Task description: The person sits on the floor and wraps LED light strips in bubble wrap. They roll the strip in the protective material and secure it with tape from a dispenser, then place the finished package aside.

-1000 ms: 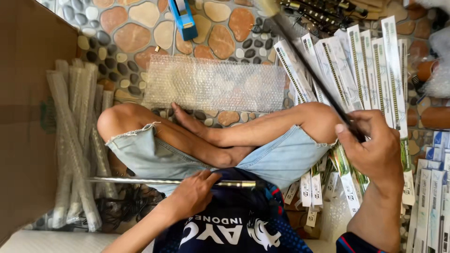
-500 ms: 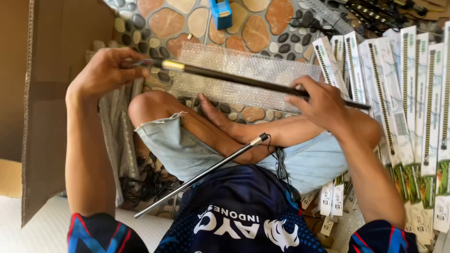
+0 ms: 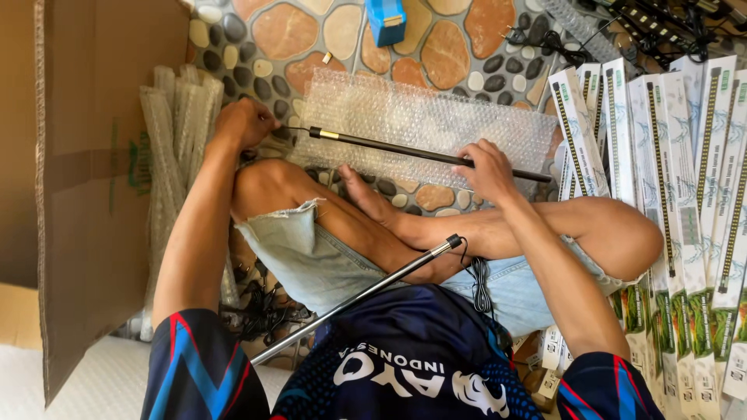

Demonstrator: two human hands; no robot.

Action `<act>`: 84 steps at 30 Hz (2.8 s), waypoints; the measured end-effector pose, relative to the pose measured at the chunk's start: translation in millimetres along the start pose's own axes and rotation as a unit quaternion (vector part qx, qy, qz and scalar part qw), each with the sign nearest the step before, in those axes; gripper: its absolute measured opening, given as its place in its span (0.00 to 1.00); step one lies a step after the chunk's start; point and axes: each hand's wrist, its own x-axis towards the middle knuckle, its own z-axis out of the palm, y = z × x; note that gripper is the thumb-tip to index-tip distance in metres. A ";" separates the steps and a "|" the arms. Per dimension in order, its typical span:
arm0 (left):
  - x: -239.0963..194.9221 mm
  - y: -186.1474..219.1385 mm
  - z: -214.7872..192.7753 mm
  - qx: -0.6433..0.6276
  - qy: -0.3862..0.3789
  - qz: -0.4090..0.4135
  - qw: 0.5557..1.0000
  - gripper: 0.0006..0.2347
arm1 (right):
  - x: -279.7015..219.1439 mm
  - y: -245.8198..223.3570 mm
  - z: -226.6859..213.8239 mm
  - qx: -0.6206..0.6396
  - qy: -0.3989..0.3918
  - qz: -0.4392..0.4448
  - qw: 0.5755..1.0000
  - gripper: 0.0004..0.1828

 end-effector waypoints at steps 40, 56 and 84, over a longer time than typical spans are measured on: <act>-2.1 196.8 190.8 0.083 0.212 0.273 0.935 0.10 | 21.8 -21.7 31.2 -0.019 0.057 -0.106 0.993 0.30; -37.6 218.3 150.9 0.097 0.133 0.253 0.953 0.37 | 15.7 -23.3 19.6 -0.046 0.019 -0.117 0.992 0.19; -6.9 245.4 179.4 0.008 0.363 0.112 0.925 0.12 | 7.4 -8.0 6.1 -0.149 0.152 0.059 0.975 0.26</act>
